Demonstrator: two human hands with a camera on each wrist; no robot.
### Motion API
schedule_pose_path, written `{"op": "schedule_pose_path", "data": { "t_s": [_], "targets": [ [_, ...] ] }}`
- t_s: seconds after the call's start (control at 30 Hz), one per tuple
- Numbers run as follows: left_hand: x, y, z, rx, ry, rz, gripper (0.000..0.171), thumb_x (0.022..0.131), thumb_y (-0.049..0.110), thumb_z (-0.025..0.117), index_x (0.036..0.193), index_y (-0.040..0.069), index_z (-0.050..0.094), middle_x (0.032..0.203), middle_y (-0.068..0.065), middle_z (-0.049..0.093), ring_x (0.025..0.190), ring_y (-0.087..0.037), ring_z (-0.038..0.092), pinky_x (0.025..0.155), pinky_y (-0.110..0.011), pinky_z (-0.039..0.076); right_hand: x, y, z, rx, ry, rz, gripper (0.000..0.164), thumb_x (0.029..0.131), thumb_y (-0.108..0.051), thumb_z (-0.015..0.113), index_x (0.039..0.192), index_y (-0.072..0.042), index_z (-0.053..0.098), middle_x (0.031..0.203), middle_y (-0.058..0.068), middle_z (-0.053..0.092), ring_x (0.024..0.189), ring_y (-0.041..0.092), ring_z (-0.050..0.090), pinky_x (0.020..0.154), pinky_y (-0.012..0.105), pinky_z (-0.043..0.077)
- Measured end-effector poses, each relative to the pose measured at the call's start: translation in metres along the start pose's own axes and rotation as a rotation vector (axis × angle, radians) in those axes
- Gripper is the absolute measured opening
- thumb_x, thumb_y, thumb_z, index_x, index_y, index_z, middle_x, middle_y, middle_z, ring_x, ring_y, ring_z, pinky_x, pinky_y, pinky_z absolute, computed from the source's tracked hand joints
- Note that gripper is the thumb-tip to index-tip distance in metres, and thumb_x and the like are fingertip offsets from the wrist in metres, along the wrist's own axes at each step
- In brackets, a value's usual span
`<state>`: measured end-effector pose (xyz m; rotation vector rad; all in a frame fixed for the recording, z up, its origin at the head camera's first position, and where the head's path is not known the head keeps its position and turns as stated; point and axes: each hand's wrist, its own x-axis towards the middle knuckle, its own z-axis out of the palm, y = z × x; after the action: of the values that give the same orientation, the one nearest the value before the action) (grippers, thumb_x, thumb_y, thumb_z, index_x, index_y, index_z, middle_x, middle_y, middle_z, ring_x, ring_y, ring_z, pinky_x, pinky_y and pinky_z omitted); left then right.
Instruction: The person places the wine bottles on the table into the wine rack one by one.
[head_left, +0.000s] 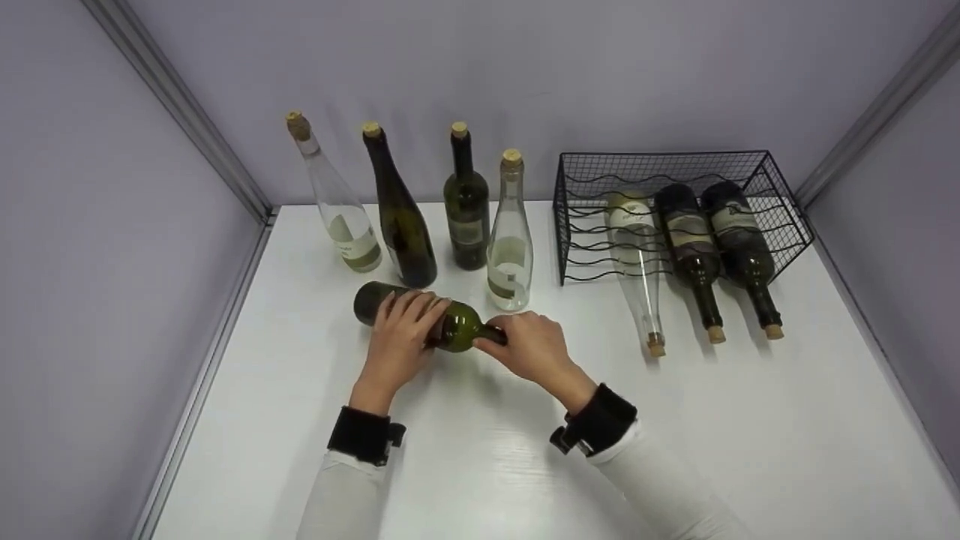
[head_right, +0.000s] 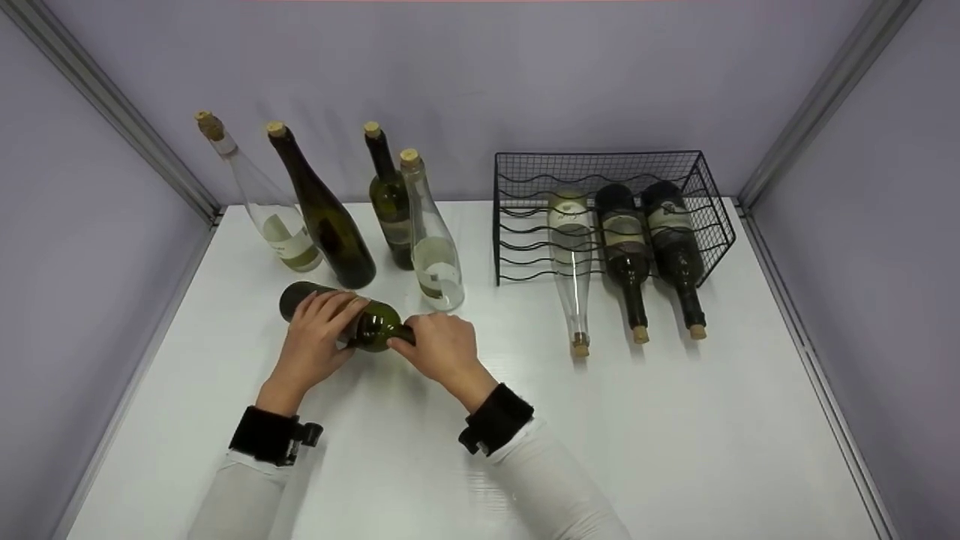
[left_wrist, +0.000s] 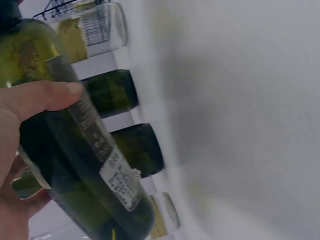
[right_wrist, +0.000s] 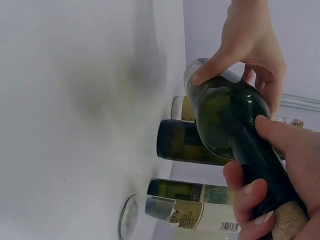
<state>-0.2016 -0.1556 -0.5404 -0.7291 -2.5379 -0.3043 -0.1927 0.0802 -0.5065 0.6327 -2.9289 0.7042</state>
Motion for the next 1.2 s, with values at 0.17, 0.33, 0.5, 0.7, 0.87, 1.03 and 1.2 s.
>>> {"op": "schedule_pose_path", "data": {
  "t_s": [0.17, 0.33, 0.5, 0.7, 0.87, 1.03, 1.2],
  "targets": [
    [0.004, 0.008, -0.002, -0.035, -0.047, -0.014, 0.076, 0.063, 0.001, 0.086, 0.132, 0.019, 0.062, 0.126, -0.007, 0.061, 0.122, -0.030, 0.050, 0.106, -0.058, 0.030, -0.007, 0.010, 0.003, 0.072, 0.015, 0.018, 0.026, 0.086, -0.050, 0.071, 0.082, -0.024, 0.075, 0.056, -0.013, 0.048, 0.053, 0.010, 0.045, 0.043, 0.031, 0.034],
    [0.004, 0.016, -0.003, -0.083, -0.093, -0.038, 0.077, 0.062, 0.002, 0.088, 0.132, 0.021, 0.061, 0.128, -0.006, 0.060, 0.123, -0.029, 0.050, 0.107, -0.057, 0.029, -0.015, 0.017, 0.003, 0.169, -0.006, 0.063, 0.027, 0.086, -0.048, 0.073, 0.094, -0.024, 0.081, 0.065, -0.014, 0.061, 0.057, 0.006, 0.051, 0.047, 0.029, 0.039],
    [0.003, 0.022, -0.002, -0.126, -0.118, -0.061, 0.073, 0.066, 0.006, 0.089, 0.131, 0.020, 0.061, 0.130, -0.005, 0.059, 0.124, -0.028, 0.050, 0.108, -0.056, 0.029, -0.020, 0.023, 0.002, 0.228, -0.041, 0.105, 0.030, 0.084, -0.048, 0.074, 0.096, -0.022, 0.081, 0.075, -0.011, 0.070, 0.063, 0.006, 0.058, 0.053, 0.030, 0.045],
    [0.002, 0.027, -0.002, -0.149, -0.084, -0.103, 0.072, 0.065, 0.010, 0.092, 0.129, 0.018, 0.063, 0.131, -0.005, 0.059, 0.126, -0.026, 0.048, 0.110, -0.052, 0.029, -0.025, 0.034, -0.002, 0.313, -0.044, 0.133, 0.029, 0.083, -0.047, 0.076, 0.095, -0.021, 0.082, 0.078, -0.011, 0.071, 0.066, 0.005, 0.060, 0.056, 0.031, 0.048],
    [0.002, 0.029, -0.004, -0.139, -0.054, -0.118, 0.074, 0.063, 0.023, 0.095, 0.130, 0.017, 0.063, 0.134, -0.005, 0.057, 0.130, -0.027, 0.045, 0.112, -0.052, 0.025, -0.031, 0.046, -0.008, 0.410, -0.043, 0.147, 0.031, 0.082, -0.048, 0.077, 0.097, -0.021, 0.081, 0.077, -0.010, 0.072, 0.064, 0.007, 0.064, 0.056, 0.031, 0.050],
    [0.000, 0.025, -0.006, -0.192, -0.010, -0.143, 0.077, 0.061, 0.031, 0.095, 0.129, 0.013, 0.064, 0.136, -0.008, 0.056, 0.131, -0.028, 0.043, 0.112, -0.052, 0.024, -0.037, 0.055, -0.012, 0.533, -0.063, 0.179, 0.034, 0.083, -0.045, 0.077, 0.099, -0.015, 0.081, 0.074, -0.007, 0.072, 0.062, 0.014, 0.066, 0.055, 0.030, 0.050],
    [-0.006, 0.019, -0.004, -0.228, 0.006, -0.206, 0.072, 0.072, 0.047, 0.084, 0.131, 0.011, 0.064, 0.139, -0.013, 0.053, 0.132, -0.032, 0.043, 0.111, -0.054, 0.027, -0.043, 0.065, -0.009, 0.624, -0.088, 0.230, 0.033, 0.084, -0.040, 0.078, 0.099, -0.011, 0.080, 0.070, 0.001, 0.070, 0.061, 0.014, 0.061, 0.051, 0.025, 0.042]
  ]
}}
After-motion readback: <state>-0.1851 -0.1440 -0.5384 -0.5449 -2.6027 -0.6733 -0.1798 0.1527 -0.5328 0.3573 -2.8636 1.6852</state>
